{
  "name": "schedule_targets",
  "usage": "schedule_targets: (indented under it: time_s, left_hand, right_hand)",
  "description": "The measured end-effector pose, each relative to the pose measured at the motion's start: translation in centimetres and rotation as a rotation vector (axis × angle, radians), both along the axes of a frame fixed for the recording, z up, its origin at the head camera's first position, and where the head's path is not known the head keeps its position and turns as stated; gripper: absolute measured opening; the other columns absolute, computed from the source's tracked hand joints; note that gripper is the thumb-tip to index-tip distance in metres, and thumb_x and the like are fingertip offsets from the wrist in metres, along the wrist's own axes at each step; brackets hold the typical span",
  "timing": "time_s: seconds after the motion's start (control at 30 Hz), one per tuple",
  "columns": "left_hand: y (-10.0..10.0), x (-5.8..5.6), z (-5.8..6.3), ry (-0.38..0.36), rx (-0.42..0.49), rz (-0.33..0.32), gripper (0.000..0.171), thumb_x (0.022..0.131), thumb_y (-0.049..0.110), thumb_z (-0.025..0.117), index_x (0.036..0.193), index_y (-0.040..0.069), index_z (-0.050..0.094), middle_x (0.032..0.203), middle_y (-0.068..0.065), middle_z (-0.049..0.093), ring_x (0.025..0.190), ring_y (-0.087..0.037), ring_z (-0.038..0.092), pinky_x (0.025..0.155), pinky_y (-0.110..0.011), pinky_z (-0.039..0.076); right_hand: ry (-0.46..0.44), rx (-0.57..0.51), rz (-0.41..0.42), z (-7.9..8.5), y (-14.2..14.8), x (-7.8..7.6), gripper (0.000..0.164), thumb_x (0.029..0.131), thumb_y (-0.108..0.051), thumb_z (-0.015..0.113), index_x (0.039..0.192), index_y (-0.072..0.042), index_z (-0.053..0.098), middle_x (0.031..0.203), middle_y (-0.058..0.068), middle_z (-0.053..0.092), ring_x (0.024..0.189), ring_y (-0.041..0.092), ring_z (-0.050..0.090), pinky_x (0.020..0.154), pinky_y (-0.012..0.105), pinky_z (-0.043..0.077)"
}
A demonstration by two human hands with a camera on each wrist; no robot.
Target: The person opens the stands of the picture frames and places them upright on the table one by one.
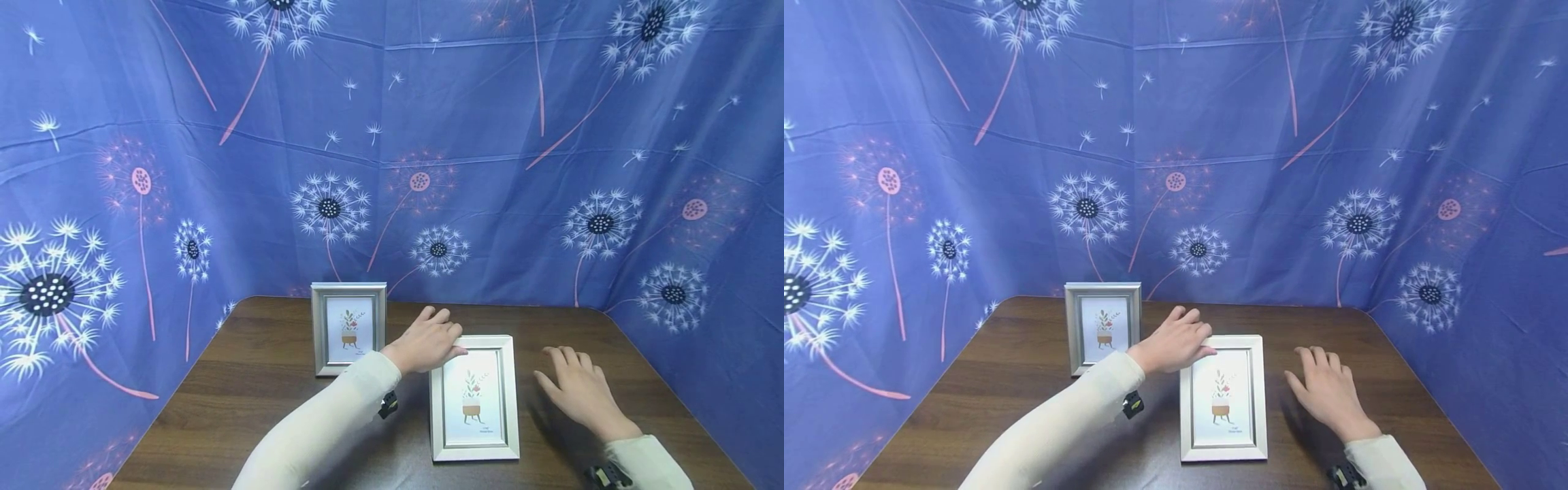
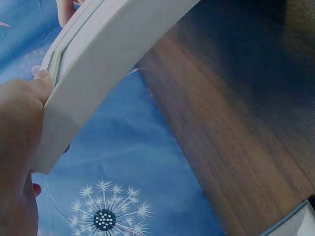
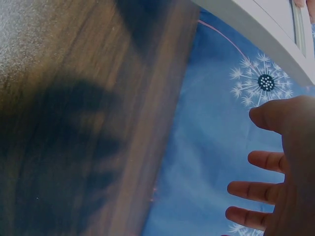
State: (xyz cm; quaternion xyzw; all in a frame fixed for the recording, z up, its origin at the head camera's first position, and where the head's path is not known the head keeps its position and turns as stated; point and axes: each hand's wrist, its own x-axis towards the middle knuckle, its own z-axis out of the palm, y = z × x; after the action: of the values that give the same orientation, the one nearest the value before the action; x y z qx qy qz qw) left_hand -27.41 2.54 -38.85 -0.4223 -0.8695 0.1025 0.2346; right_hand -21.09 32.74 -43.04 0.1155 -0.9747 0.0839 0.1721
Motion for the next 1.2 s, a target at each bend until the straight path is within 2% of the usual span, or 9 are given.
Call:
schedule_targets:
  time_s: [0.3,0.5,0.77,1.0,1.2]
  left_hand:
    - [0.0,0.4,0.3,-0.024,-0.013,-0.007,0.036,0.105,0.050,0.039,0.090,0.022,0.055,0.077,0.012,0.046,0.087,-0.012,0.038,0.087,-0.033,0.028]
    - [-0.3,0.4,0.4,0.010,-0.008,-0.031,0.036,0.104,0.051,0.039,0.090,0.022,0.054,0.077,0.012,0.047,0.088,-0.012,0.039,0.088,-0.033,0.029]
    - [-0.8,0.6,1.7,0.020,0.018,-0.072,0.033,0.104,0.051,0.041,0.098,0.022,0.056,0.087,0.015,0.054,0.090,-0.012,0.039,0.090,-0.033,0.028]
    - [-1.2,0.7,3.0,-0.018,0.047,-0.142,0.028,0.103,0.049,0.044,0.102,0.023,0.054,0.095,0.016,0.054,0.093,-0.010,0.040,0.094,-0.034,0.026]
    - [-1.7,0.5,3.4,-0.012,0.031,-0.184,0.026,0.102,0.048,0.046,0.104,0.024,0.054,0.095,0.016,0.055,0.094,-0.010,0.040,0.094,-0.034,0.026]
  right_hand:
    - [0.040,-0.002,0.014,0.3,-0.1,0.1,0.047,0.092,-0.030,0.066,0.126,0.000,0.053,0.120,0.028,0.055,0.107,0.053,0.050,0.076,0.064,0.041]
    - [0.044,-0.008,0.009,0.5,0.0,0.3,0.048,0.092,-0.030,0.067,0.127,0.000,0.053,0.120,0.027,0.055,0.105,0.052,0.050,0.075,0.063,0.040]
    - [0.067,-0.025,0.024,0.6,0.5,0.4,0.047,0.091,-0.029,0.068,0.127,-0.002,0.053,0.120,0.026,0.055,0.105,0.051,0.050,0.075,0.063,0.039]
    - [0.114,-0.034,0.042,0.6,0.7,0.4,0.045,0.090,-0.027,0.069,0.124,-0.002,0.054,0.117,0.025,0.056,0.103,0.050,0.051,0.073,0.063,0.040]
    - [0.098,-0.034,0.036,0.7,0.8,0.4,0.045,0.091,-0.028,0.068,0.125,-0.001,0.054,0.119,0.026,0.055,0.104,0.051,0.050,0.074,0.064,0.039]
